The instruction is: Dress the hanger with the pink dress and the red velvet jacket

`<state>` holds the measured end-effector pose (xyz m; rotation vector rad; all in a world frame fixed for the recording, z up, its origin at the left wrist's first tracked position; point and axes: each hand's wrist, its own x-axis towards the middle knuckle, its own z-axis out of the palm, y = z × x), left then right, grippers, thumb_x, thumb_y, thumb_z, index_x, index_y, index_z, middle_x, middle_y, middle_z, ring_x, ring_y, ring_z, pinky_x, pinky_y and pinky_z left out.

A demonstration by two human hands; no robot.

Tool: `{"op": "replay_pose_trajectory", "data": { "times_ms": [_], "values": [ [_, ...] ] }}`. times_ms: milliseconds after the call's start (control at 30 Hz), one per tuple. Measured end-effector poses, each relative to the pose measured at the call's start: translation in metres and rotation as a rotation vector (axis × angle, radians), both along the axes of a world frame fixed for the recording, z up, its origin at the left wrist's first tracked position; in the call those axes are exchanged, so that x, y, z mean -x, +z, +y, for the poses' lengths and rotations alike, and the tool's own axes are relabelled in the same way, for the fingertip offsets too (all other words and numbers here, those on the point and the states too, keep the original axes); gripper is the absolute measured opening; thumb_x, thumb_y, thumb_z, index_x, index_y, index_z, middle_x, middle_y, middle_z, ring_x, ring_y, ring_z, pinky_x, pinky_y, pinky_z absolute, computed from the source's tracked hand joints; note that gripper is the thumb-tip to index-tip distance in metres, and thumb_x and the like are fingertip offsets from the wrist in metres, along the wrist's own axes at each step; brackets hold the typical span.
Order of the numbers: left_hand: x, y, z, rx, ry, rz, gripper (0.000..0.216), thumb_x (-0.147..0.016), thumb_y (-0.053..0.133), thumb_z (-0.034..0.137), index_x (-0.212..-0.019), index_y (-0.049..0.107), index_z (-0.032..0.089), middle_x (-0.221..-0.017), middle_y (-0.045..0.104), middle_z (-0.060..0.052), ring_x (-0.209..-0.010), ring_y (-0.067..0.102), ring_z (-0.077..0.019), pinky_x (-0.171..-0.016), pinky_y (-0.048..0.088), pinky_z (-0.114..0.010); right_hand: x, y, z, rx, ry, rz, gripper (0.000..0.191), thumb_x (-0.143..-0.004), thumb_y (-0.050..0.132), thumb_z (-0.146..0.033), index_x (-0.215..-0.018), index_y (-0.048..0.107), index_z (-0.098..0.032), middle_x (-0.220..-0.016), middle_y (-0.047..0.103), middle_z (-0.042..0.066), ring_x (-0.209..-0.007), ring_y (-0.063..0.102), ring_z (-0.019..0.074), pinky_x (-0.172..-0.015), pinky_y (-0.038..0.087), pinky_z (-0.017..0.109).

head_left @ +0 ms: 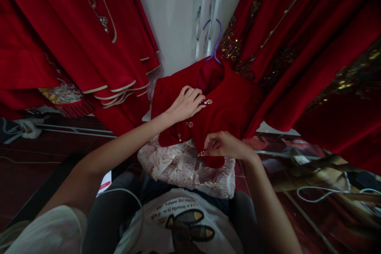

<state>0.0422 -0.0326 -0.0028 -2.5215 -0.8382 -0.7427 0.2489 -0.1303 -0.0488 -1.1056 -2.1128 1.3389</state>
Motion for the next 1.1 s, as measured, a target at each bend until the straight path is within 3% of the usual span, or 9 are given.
{"op": "replay_pose_trajectory", "data": {
  "times_ms": [133,300,467,633,800,867,933,1000,1100],
  "values": [
    [-0.01,0.003,0.002,-0.079,0.062,0.011,0.027,-0.096,0.045,0.032,-0.107,0.06,0.013,-0.111,0.057,-0.014,-0.105,0.051,-0.0275,-0.099,0.035,-0.051,-0.01,0.003,-0.001,0.059,0.002,0.027,0.017,-0.074,0.073,-0.035,-0.08,0.067,-0.02,-0.078,0.073,0.003,-0.072,0.069,0.0158,-0.065,0.054,0.026],
    [-0.013,0.003,0.003,-0.121,0.047,0.063,0.022,-0.095,0.048,0.03,-0.101,0.061,0.014,-0.109,0.059,-0.012,-0.103,0.052,-0.026,-0.1,0.033,-0.052,-0.011,0.01,0.0,0.012,-0.037,-0.009,0.02,-0.08,0.067,-0.035,-0.091,0.068,-0.018,-0.083,0.073,0.004,-0.076,0.068,0.0148,-0.072,0.055,0.028],
    [-0.015,0.004,0.001,-0.101,-0.023,-0.008,0.019,-0.096,0.047,0.027,-0.1,0.062,0.017,-0.107,0.064,-0.008,-0.104,0.053,-0.0222,-0.106,0.03,-0.053,-0.014,0.015,-0.001,-0.05,-0.081,-0.027,0.027,-0.084,0.065,-0.04,-0.097,0.066,-0.017,-0.086,0.072,0.005,-0.078,0.066,0.0152,-0.074,0.055,0.03],
    [-0.008,0.005,0.008,-0.174,-0.146,0.037,0.024,-0.098,0.039,0.019,-0.102,0.063,0.023,-0.085,0.067,0.001,-0.096,0.057,-0.015,-0.116,0.021,-0.054,-0.017,0.022,-0.004,-0.115,-0.131,0.016,0.026,-0.085,0.063,-0.042,-0.096,0.066,-0.018,-0.093,0.072,0.005,-0.084,0.067,0.0162,-0.08,0.055,0.033],
    [-0.007,0.01,0.013,-0.229,-0.154,0.099,0.029,-0.1,0.034,0.026,-0.098,0.062,0.018,-0.078,0.066,0.0,-0.079,0.061,-0.0135,-0.112,0.031,-0.049,0.007,0.05,0.01,-0.357,-0.434,0.346,0.027,-0.084,0.064,-0.042,-0.101,0.064,-0.022,-0.108,0.069,0.006,-0.102,0.065,0.0182,-0.095,0.052,0.037],
    [-0.009,0.013,0.009,-0.17,-0.105,0.15,0.034,-0.101,0.031,0.029,-0.101,0.061,0.013,-0.082,0.067,-0.004,-0.076,0.063,-0.015,-0.1,0.043,-0.041,0.025,0.061,0.024,-0.466,-0.537,0.511,0.036,-0.086,0.06,-0.046,-0.114,0.06,-0.023,-0.124,0.063,0.008,-0.117,0.06,0.0193,-0.106,0.045,0.038],
    [-0.009,0.017,0.004,-0.076,0.002,0.215,0.035,-0.099,0.031,0.029,-0.106,0.059,0.009,-0.088,0.068,-0.01,-0.075,0.065,-0.0178,-0.08,0.049,-0.035,0.043,0.067,0.04,-0.456,-0.542,0.526,0.053,-0.087,0.055,-0.054,-0.131,0.05,-0.024,-0.14,0.053,0.01,-0.131,0.05,0.0212,-0.111,0.04,0.041],
    [-0.006,0.02,-0.002,0.031,0.181,0.274,0.034,-0.097,0.034,0.025,-0.11,0.059,0.006,-0.088,0.069,-0.015,-0.073,0.067,-0.0224,-0.066,0.047,-0.033,0.056,0.063,0.053,-0.393,-0.576,0.417,0.072,-0.085,0.051,-0.063,-0.141,0.04,-0.019,-0.148,0.043,0.015,-0.139,0.039,0.026,-0.113,0.036,0.047],
    [0.004,0.026,-0.007,0.177,0.446,0.332,0.03,-0.092,0.038,0.015,-0.103,0.063,0.003,-0.085,0.07,-0.019,-0.078,0.07,-0.0292,-0.06,0.044,-0.033,0.06,0.045,0.064,-0.429,-0.812,0.131,0.097,-0.079,0.053,-0.07,-0.144,0.032,-0.001,-0.146,0.037,0.03,-0.141,0.03,0.0385,-0.112,0.029,0.057]
  ]
}}
